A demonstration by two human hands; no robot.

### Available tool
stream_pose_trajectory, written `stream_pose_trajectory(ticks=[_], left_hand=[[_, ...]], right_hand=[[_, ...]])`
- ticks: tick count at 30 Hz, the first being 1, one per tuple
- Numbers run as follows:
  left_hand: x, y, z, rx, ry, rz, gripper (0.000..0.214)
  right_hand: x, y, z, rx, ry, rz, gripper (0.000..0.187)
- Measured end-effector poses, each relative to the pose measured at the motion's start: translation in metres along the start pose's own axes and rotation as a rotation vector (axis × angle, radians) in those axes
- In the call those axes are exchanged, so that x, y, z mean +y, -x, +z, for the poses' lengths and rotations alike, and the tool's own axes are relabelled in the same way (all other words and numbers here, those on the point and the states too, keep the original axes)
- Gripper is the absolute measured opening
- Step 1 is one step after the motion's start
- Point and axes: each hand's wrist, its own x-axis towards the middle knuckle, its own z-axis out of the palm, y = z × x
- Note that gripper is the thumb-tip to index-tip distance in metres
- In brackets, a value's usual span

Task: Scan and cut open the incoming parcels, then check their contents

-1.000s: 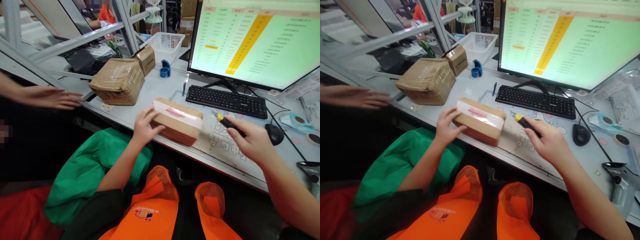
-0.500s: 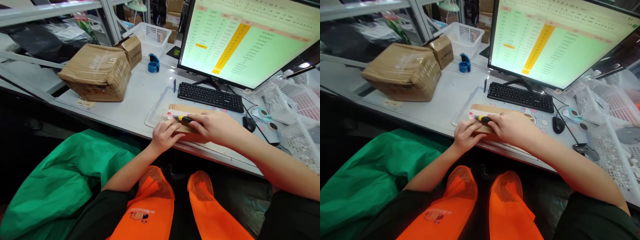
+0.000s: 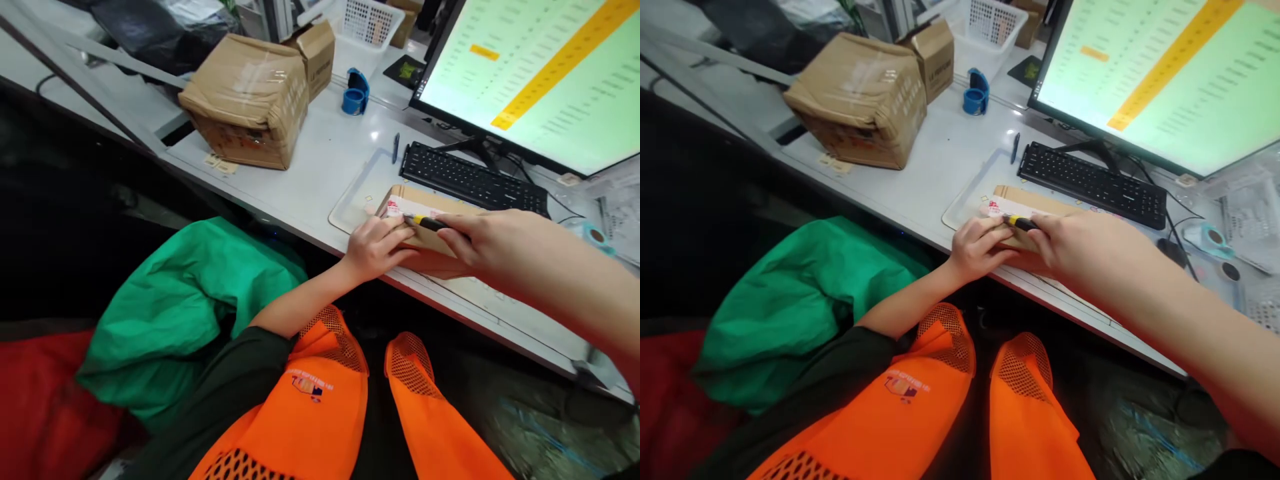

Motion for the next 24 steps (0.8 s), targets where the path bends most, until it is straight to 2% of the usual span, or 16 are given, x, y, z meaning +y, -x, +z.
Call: stream_pose_trajectory(ticks=[2, 4, 7, 10, 13, 15, 16, 18, 20, 21, 24], left_hand=[[-0.002, -0.001, -0.001, 0.009, -0.013, 0.018, 0.038], [-0.003, 0.000, -0.003, -0.022, -0.035, 0.020, 0.039], [-0.002, 0.002, -0.011, -0.120, -0.059, -0.022, 0.039], [-0.004, -0.012, -0.026, -0.211, -0.027, -0.020, 0.039], [-0.011, -0.058, -0.034, -0.415, -0.017, 0.029, 0.036], [-0.020, -0.103, -0.024, -0.662, -0.018, 0.060, 0.043], [-0.024, -0.125, -0.015, -0.815, 0.000, 0.087, 0.053], [-0.030, -0.164, 0.008, -1.114, 0.031, 0.139, 0.070], [-0.031, -0.190, 0.030, -1.321, 0.031, 0.178, 0.075], [-0.029, -0.198, 0.039, -1.380, 0.023, 0.193, 0.075], [-0.020, -0.203, 0.056, -1.426, -0.046, 0.269, 0.075]], right_hand=[[0.006, 0.004, -0.002, -0.078, 0.066, 0.015, 0.045], [0.021, 0.022, -0.003, -0.102, 0.052, 0.129, 0.047], [0.063, 0.078, 0.008, -0.132, 0.025, 0.392, 0.049], [0.108, 0.143, 0.044, -0.216, 0.023, 0.727, 0.047], [0.130, 0.173, 0.103, -0.269, -0.123, 0.947, 0.046], [0.130, 0.166, 0.141, -0.207, -0.251, 0.995, 0.050], [0.125, 0.157, 0.155, -0.125, -0.299, 1.008, 0.052], [0.111, 0.133, 0.169, 0.142, -0.420, 0.992, 0.057], [0.092, 0.106, 0.166, 0.425, -0.597, 0.895, 0.061], [0.082, 0.094, 0.160, 0.503, -0.697, 0.822, 0.062], [0.051, 0.065, 0.140, 0.559, -0.866, 0.687, 0.057]])
